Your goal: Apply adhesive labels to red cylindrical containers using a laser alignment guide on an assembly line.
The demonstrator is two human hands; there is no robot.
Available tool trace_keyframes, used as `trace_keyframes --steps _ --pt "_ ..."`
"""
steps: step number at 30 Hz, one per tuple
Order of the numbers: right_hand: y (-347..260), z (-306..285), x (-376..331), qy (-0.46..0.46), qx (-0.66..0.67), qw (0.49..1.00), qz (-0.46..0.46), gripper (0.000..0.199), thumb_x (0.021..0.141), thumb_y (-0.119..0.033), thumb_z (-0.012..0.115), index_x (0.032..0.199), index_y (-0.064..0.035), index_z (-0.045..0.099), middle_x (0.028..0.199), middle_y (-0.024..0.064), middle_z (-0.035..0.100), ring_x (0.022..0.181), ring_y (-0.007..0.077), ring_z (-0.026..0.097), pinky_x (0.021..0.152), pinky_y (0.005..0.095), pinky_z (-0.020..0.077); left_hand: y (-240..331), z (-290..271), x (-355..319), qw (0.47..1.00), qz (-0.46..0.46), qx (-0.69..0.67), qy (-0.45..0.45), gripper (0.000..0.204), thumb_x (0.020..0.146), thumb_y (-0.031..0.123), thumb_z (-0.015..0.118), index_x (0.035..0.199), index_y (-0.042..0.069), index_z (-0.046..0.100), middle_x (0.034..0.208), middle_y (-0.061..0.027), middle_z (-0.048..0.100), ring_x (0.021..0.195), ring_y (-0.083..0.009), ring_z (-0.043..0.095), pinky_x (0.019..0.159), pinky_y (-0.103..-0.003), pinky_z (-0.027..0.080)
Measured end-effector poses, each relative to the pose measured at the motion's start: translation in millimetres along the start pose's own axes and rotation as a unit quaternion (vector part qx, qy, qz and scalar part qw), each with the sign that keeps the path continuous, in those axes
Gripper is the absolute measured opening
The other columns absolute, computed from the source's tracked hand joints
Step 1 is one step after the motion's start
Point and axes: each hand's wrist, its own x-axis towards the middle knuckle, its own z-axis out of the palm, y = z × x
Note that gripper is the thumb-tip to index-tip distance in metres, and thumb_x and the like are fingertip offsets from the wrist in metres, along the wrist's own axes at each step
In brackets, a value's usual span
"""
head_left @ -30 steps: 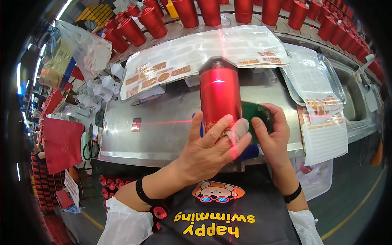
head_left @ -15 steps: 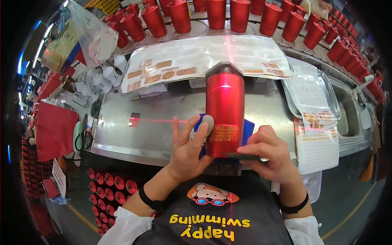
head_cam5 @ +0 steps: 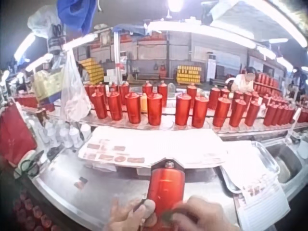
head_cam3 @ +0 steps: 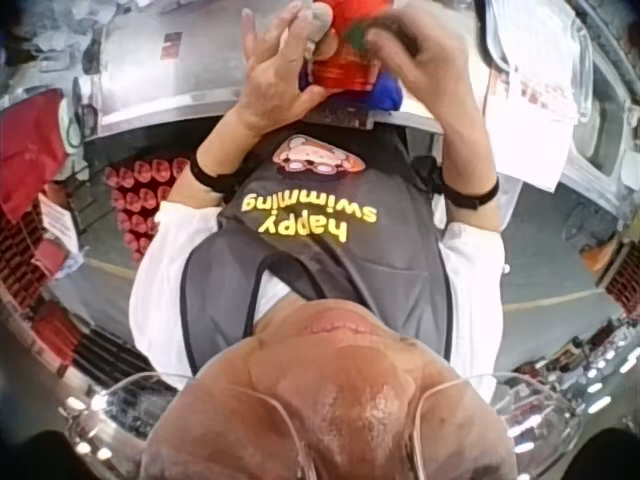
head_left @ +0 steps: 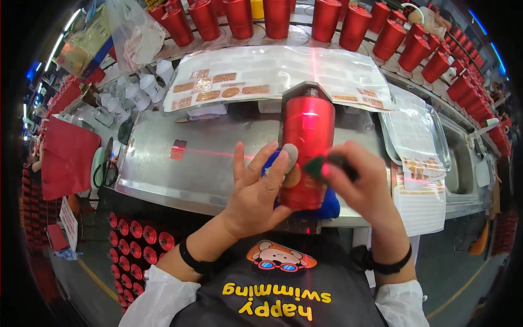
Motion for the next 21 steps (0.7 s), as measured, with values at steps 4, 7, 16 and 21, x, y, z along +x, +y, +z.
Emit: trace_keyframes --steps 4,7,16,21 --pt "3.2 -1.4 5.5 0.033 -0.008 0.999 0.017 0.018 0.081 -0.004 0.068 0.098 -0.0014 0.063 0.080 0.0108 0.059 0.069 0.0205 0.059 0.061 0.0305 0.0462 -2.2 11.0 -5.7 0.999 -0.005 -0.005 0.031 0.100 0.075 0.041 0.077 0.145 -0.008 0.025 0.142 -0.0291 0.039 0.134 -0.0415 0.038 0.113 -0.062 0.007" --pt "14.3 8.8 -1.3 0.060 0.044 0.996 0.057 0.019 0.081 -0.003 0.069 0.098 -0.0009 0.063 0.079 0.0104 0.060 0.068 0.0186 0.059 0.061 0.0298 0.0458 1.3 19.8 -10.2 0.987 -0.095 -0.104 0.075 0.098 0.069 0.033 0.080 0.145 -0.004 0.031 0.140 -0.0183 0.045 0.137 -0.0342 0.035 0.113 -0.060 0.007" --pt "8.3 -1.9 -4.6 0.148 0.010 0.981 0.122 0.014 0.086 -0.007 0.067 0.098 0.0008 0.064 0.079 0.0065 0.063 0.066 0.0106 0.058 0.061 0.0253 0.0465 4.2 10.2 6.9 0.997 -0.049 -0.020 0.054 0.100 0.069 0.041 0.080 0.144 -0.004 0.032 0.141 -0.0165 0.047 0.137 -0.0351 0.034 0.113 -0.060 0.007" --pt "6.8 -6.3 -16.2 0.133 0.013 0.986 0.101 0.025 0.092 -0.007 0.059 0.116 0.0001 0.059 0.097 0.0102 0.066 0.085 0.0147 0.062 0.076 0.0263 0.0502 -3.2 -8.6 4.2 0.993 -0.064 -0.097 0.003 0.079 0.078 0.036 0.075 0.140 0.000 0.043 0.138 -0.0153 0.052 0.135 -0.0334 0.038 0.115 -0.051 0.013"
